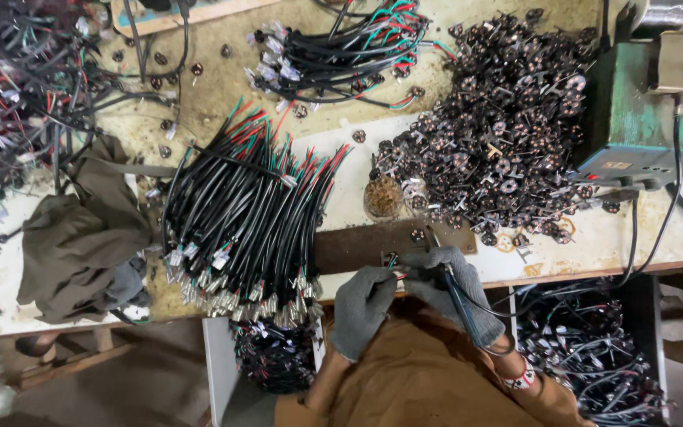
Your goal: The person uses a soldering iron to attach metal connectors to the ends of black wires. They repeatedly pick up wires, apply heat to the connector, and place the finished units into a white bin.
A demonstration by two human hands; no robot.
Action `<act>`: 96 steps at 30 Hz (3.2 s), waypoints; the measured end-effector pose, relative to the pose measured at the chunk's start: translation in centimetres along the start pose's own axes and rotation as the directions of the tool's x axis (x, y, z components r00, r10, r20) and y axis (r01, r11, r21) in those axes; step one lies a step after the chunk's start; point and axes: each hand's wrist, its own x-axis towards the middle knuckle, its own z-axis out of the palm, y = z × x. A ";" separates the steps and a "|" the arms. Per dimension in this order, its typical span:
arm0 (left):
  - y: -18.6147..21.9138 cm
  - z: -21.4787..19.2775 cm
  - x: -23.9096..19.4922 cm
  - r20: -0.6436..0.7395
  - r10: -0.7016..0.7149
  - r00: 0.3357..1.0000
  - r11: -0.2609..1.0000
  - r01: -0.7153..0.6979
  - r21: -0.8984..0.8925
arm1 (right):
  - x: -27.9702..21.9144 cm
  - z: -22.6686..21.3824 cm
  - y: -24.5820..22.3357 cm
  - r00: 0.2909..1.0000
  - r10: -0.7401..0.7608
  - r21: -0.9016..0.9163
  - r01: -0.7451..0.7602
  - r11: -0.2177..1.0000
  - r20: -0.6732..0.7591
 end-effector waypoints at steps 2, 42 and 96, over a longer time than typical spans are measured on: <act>-0.2 0.2 0.1 0.016 0.057 0.998 0.998 -0.057 0.020 | 0.1 0.5 -0.4 0.995 -0.102 -0.099 0.103 0.990 0.009; -0.6 -0.2 0.5 0.031 -0.129 0.991 0.982 0.132 -0.133 | 1.2 0.3 -3.1 0.999 0.036 0.128 -0.038 0.991 0.015; 2.3 -2.1 3.2 -0.257 0.087 0.962 0.958 -0.010 0.287 | 1.3 -0.7 -0.8 0.989 -0.089 -0.118 0.075 0.990 -0.117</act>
